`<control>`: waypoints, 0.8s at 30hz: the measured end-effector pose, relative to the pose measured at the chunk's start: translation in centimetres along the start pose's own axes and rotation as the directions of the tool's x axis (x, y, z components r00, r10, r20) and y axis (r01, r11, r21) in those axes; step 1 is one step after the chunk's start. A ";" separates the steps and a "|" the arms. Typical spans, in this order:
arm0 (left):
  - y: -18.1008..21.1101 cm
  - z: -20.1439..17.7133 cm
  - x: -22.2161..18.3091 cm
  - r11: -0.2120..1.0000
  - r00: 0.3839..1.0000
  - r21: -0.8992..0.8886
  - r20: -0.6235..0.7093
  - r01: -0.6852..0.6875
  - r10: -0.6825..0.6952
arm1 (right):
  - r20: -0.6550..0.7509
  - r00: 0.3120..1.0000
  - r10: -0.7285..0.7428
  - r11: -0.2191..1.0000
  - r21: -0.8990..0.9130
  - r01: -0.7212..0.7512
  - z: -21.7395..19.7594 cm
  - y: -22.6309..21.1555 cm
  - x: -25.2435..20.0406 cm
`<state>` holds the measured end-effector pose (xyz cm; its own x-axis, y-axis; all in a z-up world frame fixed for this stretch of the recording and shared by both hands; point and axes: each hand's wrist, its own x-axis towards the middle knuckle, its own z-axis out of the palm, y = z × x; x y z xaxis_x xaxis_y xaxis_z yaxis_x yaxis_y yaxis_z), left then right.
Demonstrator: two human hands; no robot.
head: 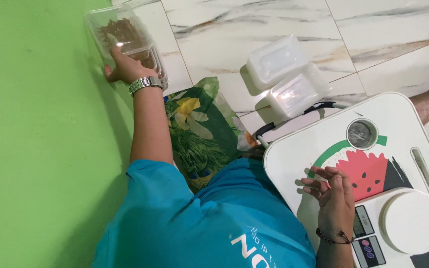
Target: Portioning small food pellets into plastic containers using a digital scale and a scoop, then sealing and stacking them.
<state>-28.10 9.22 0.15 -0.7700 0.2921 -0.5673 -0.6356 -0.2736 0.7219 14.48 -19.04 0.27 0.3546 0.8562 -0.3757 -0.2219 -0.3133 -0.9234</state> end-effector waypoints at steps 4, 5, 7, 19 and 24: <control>-0.2 -0.2 0.4 1.000 0.999 0.003 -0.032 -0.030 0.030 | -0.010 1.000 0.007 0.999 -0.050 -0.008 0.5 -0.6 -0.2; -0.2 -0.4 0.4 0.999 0.999 0.038 -0.050 -0.003 0.005 | -0.015 1.000 0.017 0.999 -0.045 -0.018 0.6 -0.7 -0.3; -0.3 -0.6 0.2 0.997 0.998 0.074 -0.067 0.025 -0.020 | -0.021 0.999 0.026 0.999 -0.037 -0.027 0.5 -0.5 -0.2; 0.2 -0.8 -1.2 0.979 0.994 0.181 -0.077 0.092 -0.079 | 0.030 1.000 0.008 1.000 0.003 -0.008 0.3 -0.3 -0.2; 1.4 -0.7 -4.0 0.967 0.983 0.192 -0.111 0.168 -0.149 | 0.044 0.999 0.006 0.999 -0.039 -0.005 0.3 -0.2 -0.2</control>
<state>-25.98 7.04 3.18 -0.6681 0.2257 -0.7090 -0.7335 -0.0398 0.6785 14.21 -19.08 0.59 0.3131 0.8714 -0.3777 -0.1876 -0.3331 -0.9240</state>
